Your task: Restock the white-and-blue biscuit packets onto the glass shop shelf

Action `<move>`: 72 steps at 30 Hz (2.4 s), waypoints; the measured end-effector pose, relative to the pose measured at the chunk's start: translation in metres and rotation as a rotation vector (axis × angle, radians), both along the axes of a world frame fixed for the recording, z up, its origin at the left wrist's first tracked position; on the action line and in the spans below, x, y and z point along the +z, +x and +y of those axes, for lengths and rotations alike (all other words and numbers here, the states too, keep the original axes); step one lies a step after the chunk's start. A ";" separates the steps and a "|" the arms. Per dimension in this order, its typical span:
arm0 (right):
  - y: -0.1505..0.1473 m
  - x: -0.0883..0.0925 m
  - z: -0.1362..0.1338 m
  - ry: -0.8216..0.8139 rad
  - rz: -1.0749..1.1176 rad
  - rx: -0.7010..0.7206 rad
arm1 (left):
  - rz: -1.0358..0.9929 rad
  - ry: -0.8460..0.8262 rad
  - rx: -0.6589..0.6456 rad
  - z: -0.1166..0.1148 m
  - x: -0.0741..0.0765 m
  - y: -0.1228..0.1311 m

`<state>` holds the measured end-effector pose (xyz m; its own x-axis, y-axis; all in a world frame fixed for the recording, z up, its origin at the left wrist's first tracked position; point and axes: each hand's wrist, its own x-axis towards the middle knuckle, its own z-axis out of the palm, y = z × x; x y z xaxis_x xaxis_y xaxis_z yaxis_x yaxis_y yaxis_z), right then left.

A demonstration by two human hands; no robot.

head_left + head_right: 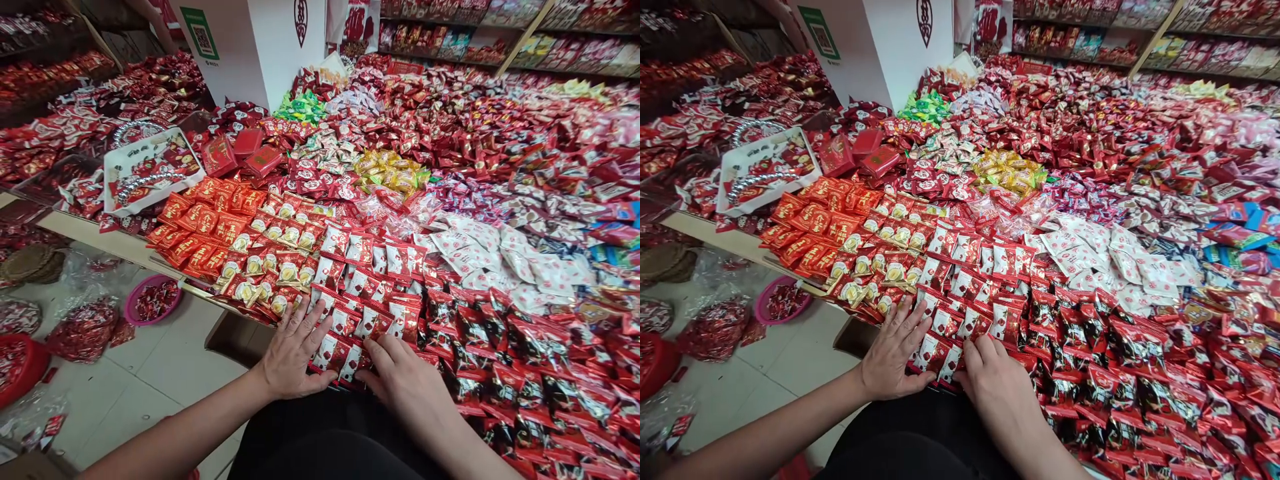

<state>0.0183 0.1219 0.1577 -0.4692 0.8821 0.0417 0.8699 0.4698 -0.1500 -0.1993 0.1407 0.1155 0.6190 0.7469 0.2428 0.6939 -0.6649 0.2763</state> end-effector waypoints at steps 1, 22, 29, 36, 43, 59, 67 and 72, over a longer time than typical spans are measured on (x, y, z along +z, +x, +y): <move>0.000 0.000 -0.001 -0.002 -0.006 -0.019 | 0.008 -0.008 0.009 0.000 0.001 0.001; 0.044 0.034 -0.003 -0.606 0.649 -0.345 | 0.119 -0.048 -0.038 0.006 0.009 0.015; 0.085 0.046 0.016 -0.353 0.818 -0.700 | 0.092 -0.071 -0.060 0.008 0.014 0.020; 0.098 0.041 0.020 -0.332 0.737 -0.707 | 0.064 -0.057 -0.098 0.009 0.012 0.017; 0.097 0.055 0.078 -0.176 0.673 -0.631 | 0.078 -0.033 -0.069 0.008 0.012 0.019; 0.049 0.043 0.149 -0.219 0.405 -0.402 | 0.078 -0.050 -0.064 0.009 0.012 0.018; 0.028 0.040 0.065 -0.363 0.096 -0.208 | 0.080 -0.070 -0.068 0.009 0.014 0.021; 0.030 0.043 0.067 -0.434 0.235 -0.154 | 0.047 -0.051 -0.106 0.010 0.009 0.018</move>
